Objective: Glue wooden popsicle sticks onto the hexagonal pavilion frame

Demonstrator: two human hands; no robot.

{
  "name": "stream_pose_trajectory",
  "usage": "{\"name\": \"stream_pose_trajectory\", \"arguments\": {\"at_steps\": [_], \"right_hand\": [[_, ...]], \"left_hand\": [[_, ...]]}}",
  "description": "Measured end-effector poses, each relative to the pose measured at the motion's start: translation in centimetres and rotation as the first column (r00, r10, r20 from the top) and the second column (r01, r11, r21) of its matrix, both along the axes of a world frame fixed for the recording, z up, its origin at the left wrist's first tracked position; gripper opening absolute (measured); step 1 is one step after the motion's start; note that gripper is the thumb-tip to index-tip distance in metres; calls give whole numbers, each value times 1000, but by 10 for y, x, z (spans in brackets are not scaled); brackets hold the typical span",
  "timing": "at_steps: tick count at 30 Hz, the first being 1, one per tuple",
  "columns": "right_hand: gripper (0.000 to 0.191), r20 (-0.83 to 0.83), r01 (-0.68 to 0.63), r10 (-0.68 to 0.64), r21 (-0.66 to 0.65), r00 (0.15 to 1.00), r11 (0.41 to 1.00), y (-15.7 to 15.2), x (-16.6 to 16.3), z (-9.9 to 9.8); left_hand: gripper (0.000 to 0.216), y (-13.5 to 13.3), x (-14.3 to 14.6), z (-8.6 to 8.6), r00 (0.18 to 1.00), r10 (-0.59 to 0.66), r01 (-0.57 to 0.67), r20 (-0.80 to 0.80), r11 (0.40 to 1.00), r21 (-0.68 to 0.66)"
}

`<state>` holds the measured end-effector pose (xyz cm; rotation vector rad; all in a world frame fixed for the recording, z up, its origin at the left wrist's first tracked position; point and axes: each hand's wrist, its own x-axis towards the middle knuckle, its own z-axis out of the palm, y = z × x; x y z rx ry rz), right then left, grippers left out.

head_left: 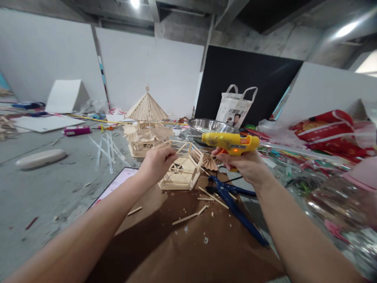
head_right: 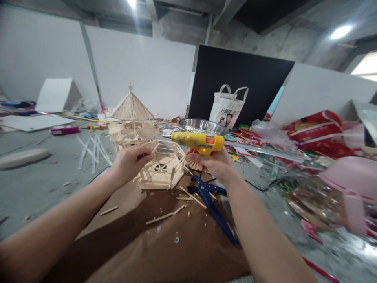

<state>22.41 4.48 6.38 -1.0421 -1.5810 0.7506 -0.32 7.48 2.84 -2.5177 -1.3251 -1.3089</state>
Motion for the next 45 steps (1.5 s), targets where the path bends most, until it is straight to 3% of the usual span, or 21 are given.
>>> {"name": "stream_pose_trajectory", "arguments": {"at_steps": [18, 45], "right_hand": [[16, 18, -26, 26, 31, 999, 999, 2, 0, -1], [15, 26, -51, 50, 22, 998, 998, 6, 3, -5]], "left_hand": [[11, 2, -3, -1, 999, -21, 24, -30, 995, 101], [18, 4, -4, -1, 990, -76, 90, -119, 990, 110]]}}
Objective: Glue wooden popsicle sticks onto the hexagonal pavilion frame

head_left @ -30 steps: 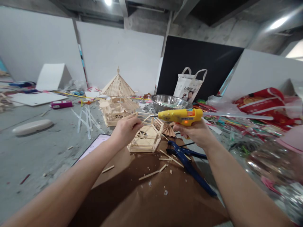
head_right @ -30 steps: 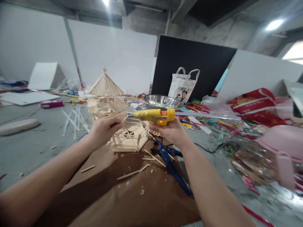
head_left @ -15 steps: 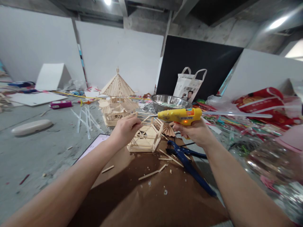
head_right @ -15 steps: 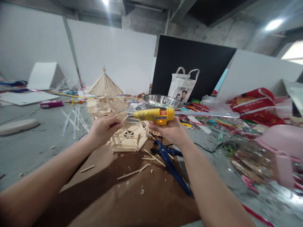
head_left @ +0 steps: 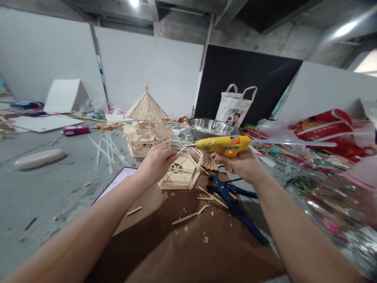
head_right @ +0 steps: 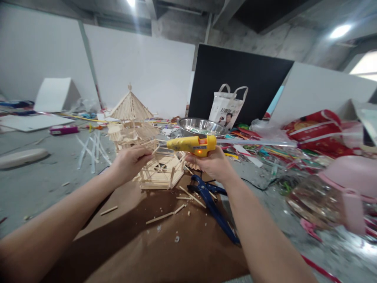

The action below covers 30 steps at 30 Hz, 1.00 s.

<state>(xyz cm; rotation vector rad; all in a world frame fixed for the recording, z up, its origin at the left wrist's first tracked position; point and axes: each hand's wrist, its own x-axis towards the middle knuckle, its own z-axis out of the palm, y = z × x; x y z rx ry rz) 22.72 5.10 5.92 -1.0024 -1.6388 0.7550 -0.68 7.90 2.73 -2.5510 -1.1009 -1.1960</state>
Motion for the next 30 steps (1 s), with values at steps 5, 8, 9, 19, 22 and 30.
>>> {"name": "stream_pose_trajectory", "arguments": {"at_steps": [5, 8, 9, 19, 22, 30], "right_hand": [[17, -1, -12, 12, -7, 1000, 1000, 0, 1, -1], [20, 9, -7, 7, -6, 1000, 1000, 1, 2, -2], [20, 13, -6, 6, -4, 1000, 1000, 1, 2, -2], [21, 36, -1, 0, 22, 999, 1000, 1, 2, -2], [20, 21, -1, 1, 4, 1000, 1000, 0, 1, -1], [20, -10, 3, -3, -21, 1000, 1000, 0, 1, -1]], "left_hand": [[19, 1, 0, -1, 1000, 2, -2, -17, 1000, 3], [19, 1, 0, -1, 1000, 5, -5, -26, 1000, -2], [19, 0, 0, 0, 1000, 5, -5, -28, 1000, -4], [22, -3, 0, 2, 999, -17, 15, -44, 999, -39], [22, -2, 0, 2, 998, -24, 21, -54, 999, -49], [25, -2, 0, 2, 993, -61, 54, -103, 997, -63]]}}
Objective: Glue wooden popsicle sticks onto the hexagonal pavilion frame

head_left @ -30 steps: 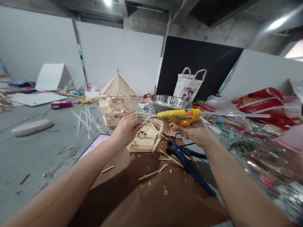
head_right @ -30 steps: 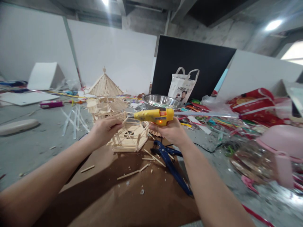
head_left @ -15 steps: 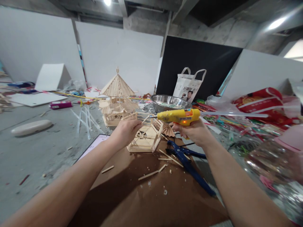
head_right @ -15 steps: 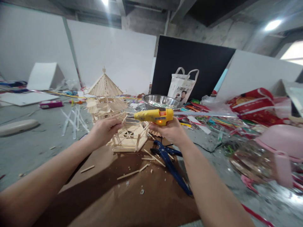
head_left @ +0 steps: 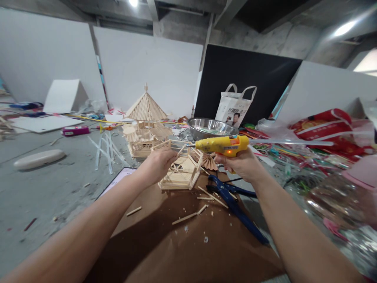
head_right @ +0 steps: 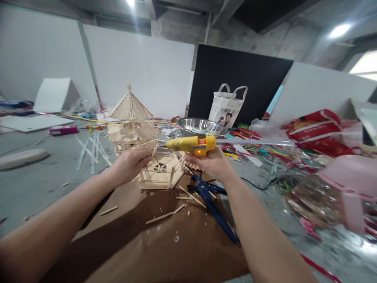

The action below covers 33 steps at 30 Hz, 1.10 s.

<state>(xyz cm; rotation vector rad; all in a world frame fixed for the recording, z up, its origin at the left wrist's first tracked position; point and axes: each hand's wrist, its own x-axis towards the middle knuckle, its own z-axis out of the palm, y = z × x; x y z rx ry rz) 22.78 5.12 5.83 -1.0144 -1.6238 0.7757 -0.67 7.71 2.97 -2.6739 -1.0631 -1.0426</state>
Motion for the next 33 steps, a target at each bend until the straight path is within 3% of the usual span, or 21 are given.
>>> {"name": "stream_pose_trajectory", "arguments": {"at_steps": [8, 23, 33], "right_hand": [[18, 0, 17, -17, 45, 1000, 999, -1, -1, 2], [19, 12, 33, -33, 55, 999, 998, -1, -1, 1], [19, 27, 29, -30, 49, 999, 998, 0, -1, 1]], "left_hand": [[18, 0, 0, 1, 997, -69, 71, 32, 995, -64], [14, -2, 0, 3, 990, 58, -47, 130, 995, -84], [13, -3, 0, 5, 989, 68, -57, 135, 995, -82]]}}
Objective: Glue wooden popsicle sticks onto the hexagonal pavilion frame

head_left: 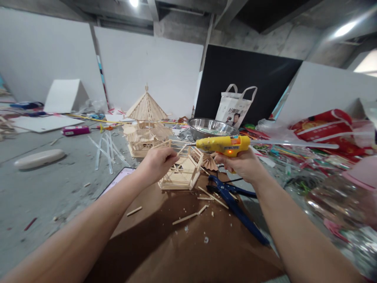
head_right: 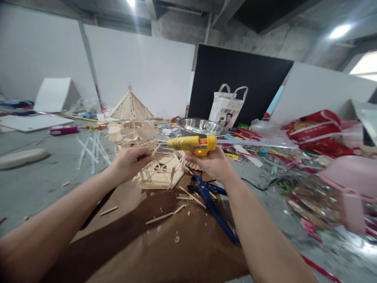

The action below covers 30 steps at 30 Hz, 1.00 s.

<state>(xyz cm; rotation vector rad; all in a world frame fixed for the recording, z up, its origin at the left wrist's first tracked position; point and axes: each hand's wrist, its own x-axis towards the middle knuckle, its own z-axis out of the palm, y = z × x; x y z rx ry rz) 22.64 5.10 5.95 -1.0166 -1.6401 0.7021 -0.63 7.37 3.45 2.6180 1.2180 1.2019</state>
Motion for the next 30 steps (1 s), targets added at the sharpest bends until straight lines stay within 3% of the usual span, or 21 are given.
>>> {"name": "stream_pose_trajectory", "arguments": {"at_steps": [12, 30], "right_hand": [[14, -65, -23, 21, -38, 998, 999, -1, -1, 1], [16, -44, -34, 33, -11, 998, 999, 0, 1, 1]], "left_hand": [[21, 3, -1, -3, 995, -71, 75, -71, 996, 50], [23, 0, -1, 2, 992, -118, 114, -45, 991, -76]]}}
